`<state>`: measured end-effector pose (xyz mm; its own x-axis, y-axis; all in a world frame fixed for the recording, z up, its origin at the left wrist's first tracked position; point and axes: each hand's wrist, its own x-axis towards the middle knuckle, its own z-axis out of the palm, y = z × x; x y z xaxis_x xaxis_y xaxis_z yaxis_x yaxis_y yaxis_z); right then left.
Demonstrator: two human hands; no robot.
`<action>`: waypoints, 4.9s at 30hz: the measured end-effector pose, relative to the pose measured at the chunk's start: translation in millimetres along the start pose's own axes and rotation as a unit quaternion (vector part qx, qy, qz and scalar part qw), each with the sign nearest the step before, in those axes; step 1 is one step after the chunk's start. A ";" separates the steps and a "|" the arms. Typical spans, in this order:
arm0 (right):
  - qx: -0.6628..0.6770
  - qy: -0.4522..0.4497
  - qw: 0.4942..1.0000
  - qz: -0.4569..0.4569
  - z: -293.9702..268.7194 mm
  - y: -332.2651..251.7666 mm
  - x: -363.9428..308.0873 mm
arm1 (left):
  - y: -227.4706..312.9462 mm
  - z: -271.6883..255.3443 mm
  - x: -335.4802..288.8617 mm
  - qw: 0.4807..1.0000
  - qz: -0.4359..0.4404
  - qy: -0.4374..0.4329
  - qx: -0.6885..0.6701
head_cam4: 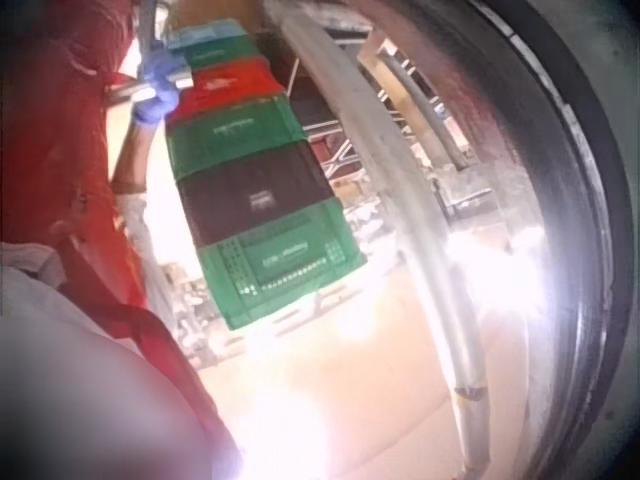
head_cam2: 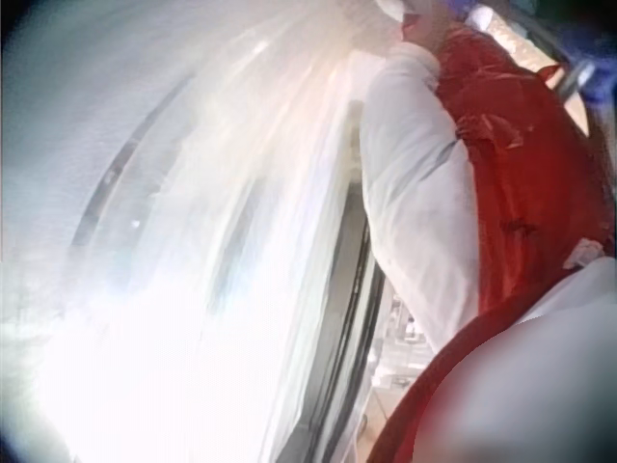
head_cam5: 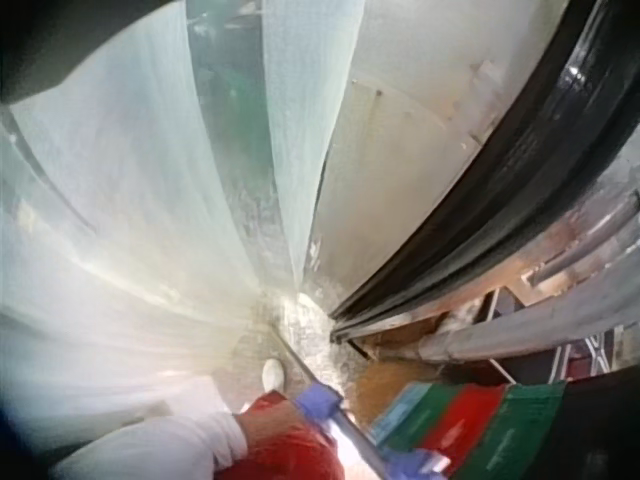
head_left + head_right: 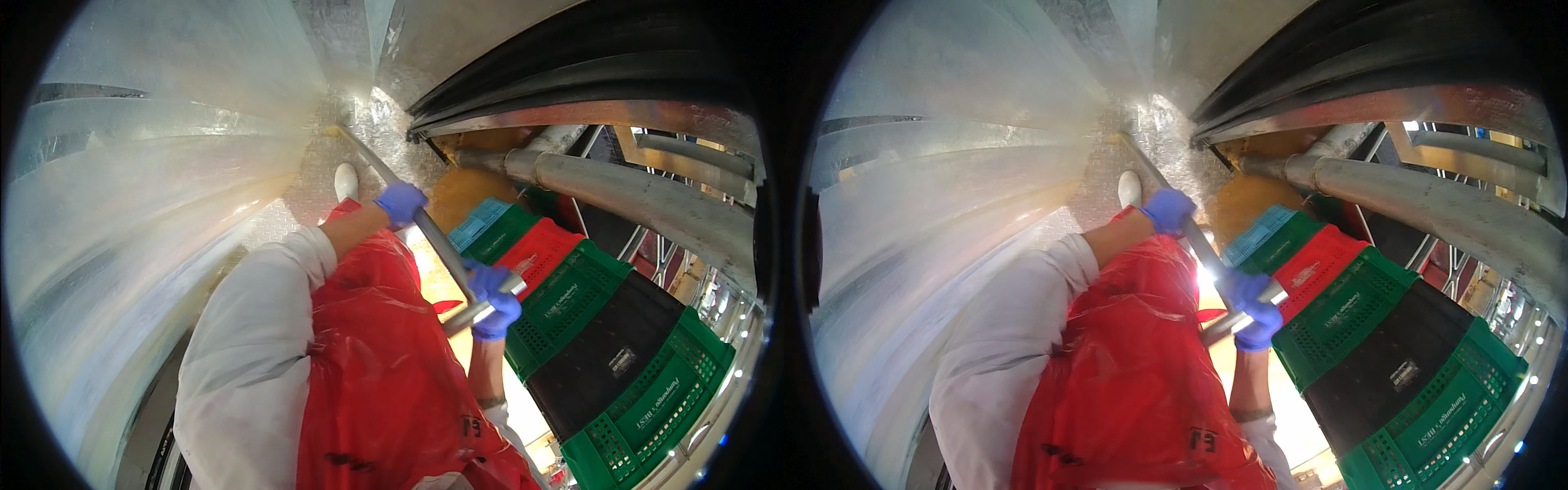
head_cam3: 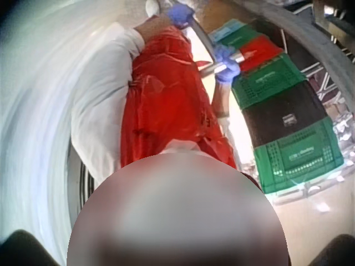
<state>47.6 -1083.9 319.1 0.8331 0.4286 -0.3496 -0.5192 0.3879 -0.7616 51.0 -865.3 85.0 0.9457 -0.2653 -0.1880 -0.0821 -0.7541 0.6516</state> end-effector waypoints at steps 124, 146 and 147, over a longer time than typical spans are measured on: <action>-0.500 -0.286 0.816 0.050 339.7 -99.7 234.8 | -25.0 -249.1 50.4 0.723 -0.160 0.612 -0.278; -0.554 -0.381 0.740 -0.033 388.7 -223.8 154.4 | 88.0 -353.0 -2.5 0.722 0.030 0.615 -0.315; -0.544 -0.428 0.721 -0.030 400.0 -242.0 150.2 | 107.9 -377.3 -16.0 0.725 0.048 0.618 -0.299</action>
<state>222.0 -787.0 669.1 0.1826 0.9650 -0.1882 0.3569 -0.2434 -0.9019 145.7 -715.7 435.6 0.5340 0.7211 0.4414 -0.3643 -0.2749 0.8898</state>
